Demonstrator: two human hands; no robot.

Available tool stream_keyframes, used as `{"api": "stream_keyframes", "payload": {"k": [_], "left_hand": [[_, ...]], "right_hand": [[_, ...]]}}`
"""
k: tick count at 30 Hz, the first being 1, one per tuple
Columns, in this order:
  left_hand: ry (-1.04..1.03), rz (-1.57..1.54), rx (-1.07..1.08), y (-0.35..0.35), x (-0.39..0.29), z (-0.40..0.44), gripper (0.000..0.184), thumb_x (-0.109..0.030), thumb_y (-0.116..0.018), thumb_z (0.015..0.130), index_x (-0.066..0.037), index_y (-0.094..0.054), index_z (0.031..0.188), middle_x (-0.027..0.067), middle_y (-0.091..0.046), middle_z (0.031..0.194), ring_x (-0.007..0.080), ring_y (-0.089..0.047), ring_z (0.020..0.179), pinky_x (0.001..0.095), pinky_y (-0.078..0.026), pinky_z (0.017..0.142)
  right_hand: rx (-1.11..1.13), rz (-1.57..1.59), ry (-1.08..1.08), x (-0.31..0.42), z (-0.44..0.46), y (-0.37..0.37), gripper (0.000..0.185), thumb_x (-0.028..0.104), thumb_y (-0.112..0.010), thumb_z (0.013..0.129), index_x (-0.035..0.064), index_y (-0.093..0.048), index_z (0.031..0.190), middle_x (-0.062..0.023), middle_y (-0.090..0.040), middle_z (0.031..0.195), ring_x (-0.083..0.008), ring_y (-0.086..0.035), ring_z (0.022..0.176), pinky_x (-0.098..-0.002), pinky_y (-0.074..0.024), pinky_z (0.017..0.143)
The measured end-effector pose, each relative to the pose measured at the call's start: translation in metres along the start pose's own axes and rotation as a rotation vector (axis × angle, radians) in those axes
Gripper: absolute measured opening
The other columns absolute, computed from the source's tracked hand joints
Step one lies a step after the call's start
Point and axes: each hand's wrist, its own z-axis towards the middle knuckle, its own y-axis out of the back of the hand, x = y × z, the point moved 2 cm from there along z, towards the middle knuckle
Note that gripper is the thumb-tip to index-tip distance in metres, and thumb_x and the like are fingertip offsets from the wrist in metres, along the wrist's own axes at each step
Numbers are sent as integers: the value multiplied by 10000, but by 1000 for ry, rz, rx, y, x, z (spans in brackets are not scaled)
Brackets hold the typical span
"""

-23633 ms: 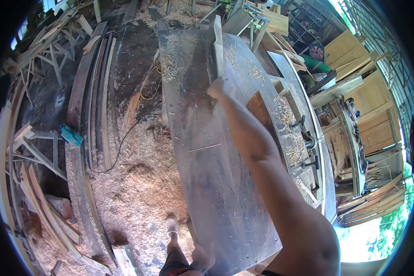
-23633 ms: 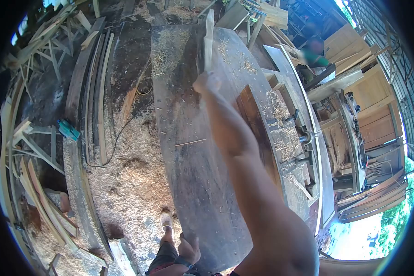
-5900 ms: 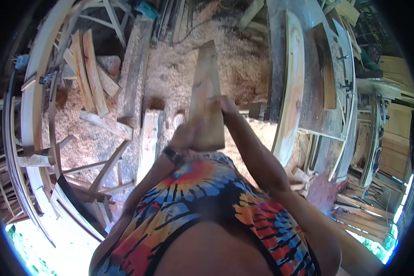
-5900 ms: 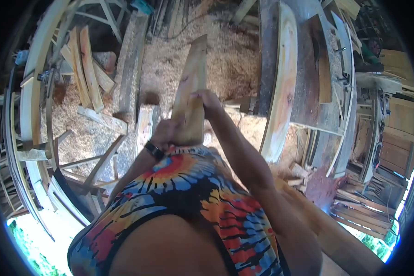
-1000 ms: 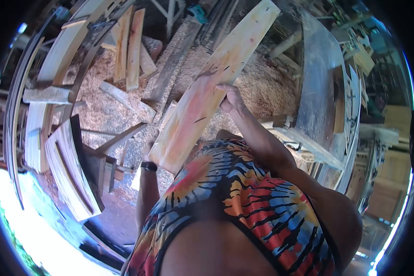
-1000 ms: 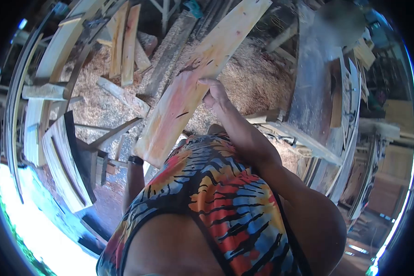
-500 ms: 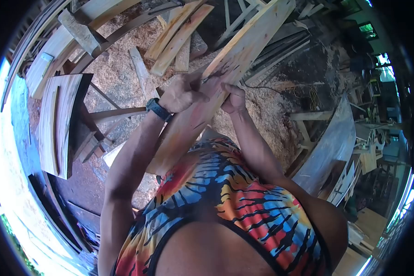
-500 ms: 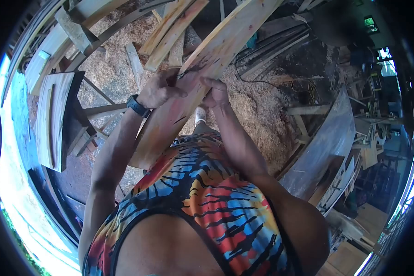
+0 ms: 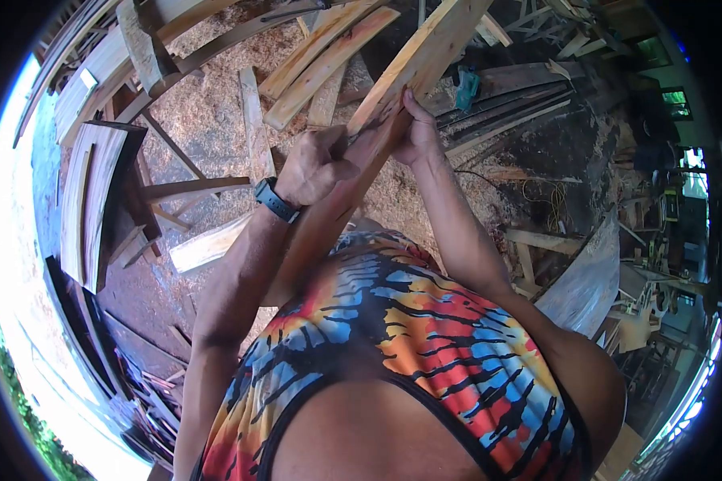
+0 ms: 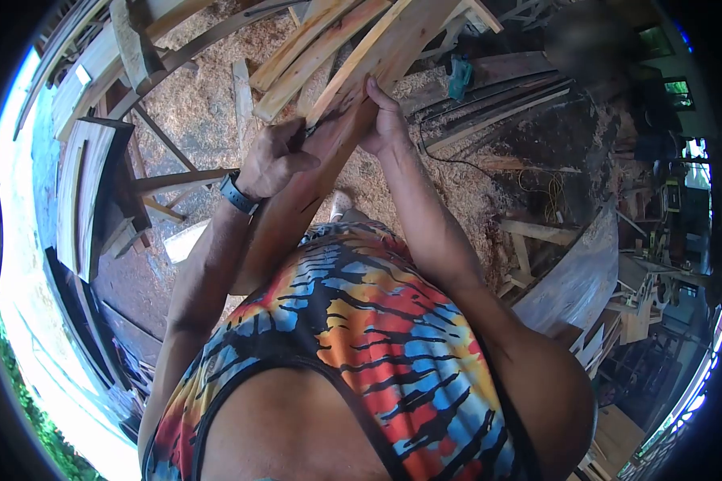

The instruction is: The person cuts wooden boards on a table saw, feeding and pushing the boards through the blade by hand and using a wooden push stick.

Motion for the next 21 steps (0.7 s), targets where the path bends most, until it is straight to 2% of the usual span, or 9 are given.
{"api": "stream_keyframes", "payload": {"k": [5, 8, 14, 15, 17, 19, 20, 21], "left_hand": [[-32, 3, -46, 10, -15, -5, 310, -210, -718, 637, -1, -499, 705, 81, -447, 584, 180, -417, 563, 359, -351, 536], [-63, 15, -34, 17, -9, -11, 329, -227, -728, 648, 0, -501, 719, 82, -437, 592, 181, -422, 571, 357, -356, 545], [-54, 36, 12, 40, -5, -28, 354, -247, -741, 729, 3, -494, 772, 96, -449, 637, 203, -415, 607, 366, -362, 582], [-34, 43, 41, 40, 12, -34, 390, -243, -740, 766, 3, -571, 1017, 160, -607, 796, 256, -581, 737, 371, -451, 683], [-209, 171, 32, 48, 39, -63, 720, -274, -755, 781, -2, -382, 1333, 216, -630, 1022, 281, -637, 837, 361, -491, 749], [-123, 242, 117, 66, 44, -109, 898, -311, -768, 792, 7, -291, 1483, 254, -630, 1177, 304, -670, 932, 368, -515, 798], [41, 260, 212, 79, 42, -137, 903, -332, -772, 795, 17, -293, 1475, 265, -618, 1219, 315, -675, 977, 381, -520, 815], [204, 256, 234, 88, 55, -165, 862, -341, -769, 800, 19, -335, 1452, 252, -636, 1187, 320, -676, 964, 386, -519, 804]], "right_hand": [[34, -19, -9, 4, -5, -24, 586, 366, -634, 909, 51, -449, 1367, -152, -548, 1322, -330, -508, 1234, -512, -381, 1069], [58, -25, 5, -2, -9, -35, 577, 358, -629, 913, 52, -447, 1367, -156, -546, 1319, -333, -507, 1233, -516, -384, 1065], [-4, -22, 36, -22, -12, -41, 555, 352, -665, 890, 53, -489, 1323, -151, -564, 1276, -335, -528, 1195, -524, -411, 1036], [-28, -16, 44, -30, -11, -36, 555, 350, -678, 882, 52, -498, 1314, -149, -568, 1267, -334, -533, 1186, -524, -417, 1030], [-209, -65, 55, -45, -17, -36, 566, 348, -710, 858, 57, -512, 1301, -144, -573, 1257, -331, -544, 1164, -519, -431, 1015], [-355, -90, 36, -61, -10, -14, 607, 346, -756, 817, 65, -518, 1299, -142, -579, 1243, -329, -557, 1142, -517, -440, 1000], [-406, -100, 2, -68, -6, -1, 609, 342, -759, 812, 65, -518, 1298, -144, -579, 1243, -330, -558, 1140, -519, -439, 998], [-456, -106, -31, -77, -4, 10, 611, 338, -763, 807, 66, -519, 1296, -145, -579, 1242, -331, -559, 1139, -521, -439, 996]]}}
